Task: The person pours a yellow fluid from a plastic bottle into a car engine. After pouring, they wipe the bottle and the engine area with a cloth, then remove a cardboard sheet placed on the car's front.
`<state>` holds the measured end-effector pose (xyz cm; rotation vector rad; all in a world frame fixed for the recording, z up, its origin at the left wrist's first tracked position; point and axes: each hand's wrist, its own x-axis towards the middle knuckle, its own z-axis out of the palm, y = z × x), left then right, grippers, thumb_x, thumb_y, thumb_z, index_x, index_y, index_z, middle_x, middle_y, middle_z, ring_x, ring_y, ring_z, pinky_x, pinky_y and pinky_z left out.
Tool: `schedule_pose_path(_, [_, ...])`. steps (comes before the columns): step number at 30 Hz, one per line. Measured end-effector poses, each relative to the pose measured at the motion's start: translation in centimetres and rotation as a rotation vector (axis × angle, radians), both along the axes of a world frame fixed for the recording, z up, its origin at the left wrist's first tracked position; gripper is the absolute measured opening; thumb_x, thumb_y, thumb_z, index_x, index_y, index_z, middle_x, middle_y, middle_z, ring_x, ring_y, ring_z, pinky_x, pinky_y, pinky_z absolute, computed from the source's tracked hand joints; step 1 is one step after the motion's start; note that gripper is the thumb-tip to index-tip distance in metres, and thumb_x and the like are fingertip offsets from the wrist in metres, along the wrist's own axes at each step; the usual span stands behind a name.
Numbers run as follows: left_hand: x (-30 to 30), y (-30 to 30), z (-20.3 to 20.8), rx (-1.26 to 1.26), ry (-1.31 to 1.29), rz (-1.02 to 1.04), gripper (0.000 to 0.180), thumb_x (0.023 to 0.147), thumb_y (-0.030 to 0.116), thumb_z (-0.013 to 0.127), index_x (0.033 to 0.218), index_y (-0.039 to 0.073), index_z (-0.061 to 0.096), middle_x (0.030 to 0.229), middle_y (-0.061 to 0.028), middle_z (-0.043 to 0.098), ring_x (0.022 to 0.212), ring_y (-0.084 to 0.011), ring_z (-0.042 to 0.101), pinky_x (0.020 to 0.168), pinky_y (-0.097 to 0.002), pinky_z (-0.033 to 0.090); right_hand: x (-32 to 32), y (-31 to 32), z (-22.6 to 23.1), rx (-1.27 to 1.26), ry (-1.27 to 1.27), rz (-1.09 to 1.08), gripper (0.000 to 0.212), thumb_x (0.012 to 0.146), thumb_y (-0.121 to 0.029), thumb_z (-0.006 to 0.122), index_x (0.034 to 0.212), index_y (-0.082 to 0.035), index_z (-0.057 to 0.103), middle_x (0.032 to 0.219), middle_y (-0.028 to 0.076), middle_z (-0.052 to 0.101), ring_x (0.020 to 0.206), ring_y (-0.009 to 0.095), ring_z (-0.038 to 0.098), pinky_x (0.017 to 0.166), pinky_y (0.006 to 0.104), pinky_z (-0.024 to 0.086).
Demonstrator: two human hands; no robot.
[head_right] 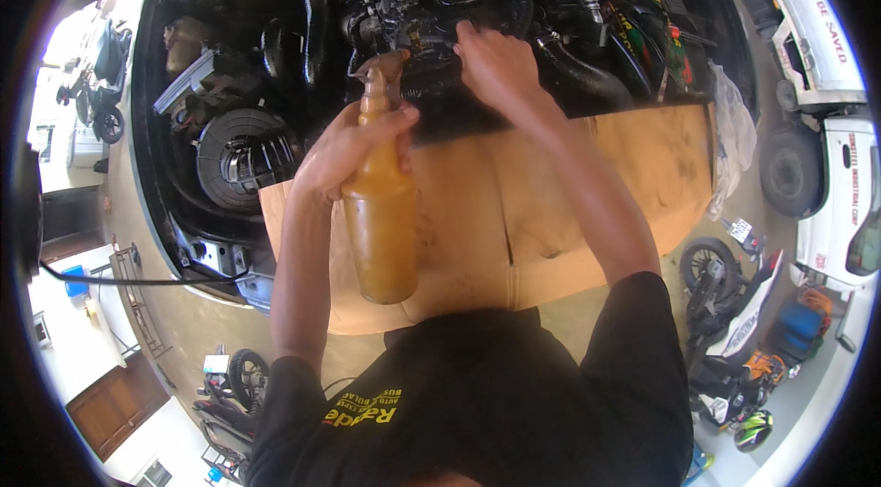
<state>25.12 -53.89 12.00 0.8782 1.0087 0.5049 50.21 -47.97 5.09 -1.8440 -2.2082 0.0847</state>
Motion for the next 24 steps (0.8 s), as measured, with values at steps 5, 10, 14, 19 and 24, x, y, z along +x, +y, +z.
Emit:
schedule_pose_path(5, [-1.2, 1.9, -1.0, 0.041, -0.169, 0.084, 0.051, 0.099, 0.035, 0.088, 0.127, 0.001, 0.063, 0.090, -0.0066, 0.069, 0.069, -0.0178, 0.073, 0.066, -0.0341, 0.060, 1.7, 0.1, -0.9, -0.028, 0.137, -0.099, 0.011, 0.105, -0.020, 0.071, 0.103, -0.013, 0.063, 0.081, 0.015, 0.074, 0.085, 0.044, 0.075, 0.069, 0.0560, 0.053])
schedule_pose_path(10, [-1.5, 3.1, -6.9, -0.175, -0.546, 0.060, 0.056, 0.099, 0.037, 0.087, 0.134, 0.002, 0.062, 0.095, -0.0066, 0.068, 0.070, -0.0196, 0.074, 0.066, -0.0346, 0.062, 0.5, -0.2, -1.5, 0.057, 0.111, -0.124, 0.014, 0.104, -0.020, 0.071, 0.100, -0.012, 0.061, 0.081, 0.015, 0.075, 0.084, 0.045, 0.073, 0.067, 0.0544, 0.053])
schedule_pose_path(14, [-0.5, 3.0, -5.7, -0.224, -0.268, 0.093, 0.048, 0.098, 0.032, 0.085, 0.128, 0.003, 0.060, 0.094, -0.0070, 0.067, 0.071, -0.0208, 0.074, 0.066, -0.0362, 0.063, -1.9, 1.1, -2.0, 0.097, 0.100, -0.095, 0.013, 0.105, -0.021, 0.072, 0.100, -0.013, 0.062, 0.083, 0.014, 0.075, 0.083, 0.044, 0.073, 0.067, 0.0541, 0.054])
schedule_pose_path(19, [-2.0, 2.7, -7.3, -0.163, -0.380, 0.179, 0.043, 0.099, 0.029, 0.082, 0.126, 0.004, 0.060, 0.095, -0.0074, 0.067, 0.069, -0.0207, 0.074, 0.067, -0.0361, 0.064, -0.3, -1.1, -1.3, 0.027, 0.134, -0.238, 0.012, 0.104, -0.022, 0.074, 0.100, -0.014, 0.066, 0.082, 0.013, 0.075, 0.083, 0.043, 0.074, 0.067, 0.0544, 0.053])
schedule_pose_path(24, [-0.5, 3.2, -6.4, -0.071, -0.398, 0.046, 0.038, 0.101, 0.029, 0.080, 0.123, 0.004, 0.062, 0.097, -0.0080, 0.069, 0.069, -0.0208, 0.075, 0.067, -0.0361, 0.064, -2.2, -0.7, -1.6, 0.120, 0.087, -0.178, 0.014, 0.104, -0.023, 0.074, 0.099, -0.013, 0.064, 0.085, 0.012, 0.077, 0.085, 0.043, 0.075, 0.067, 0.0540, 0.054])
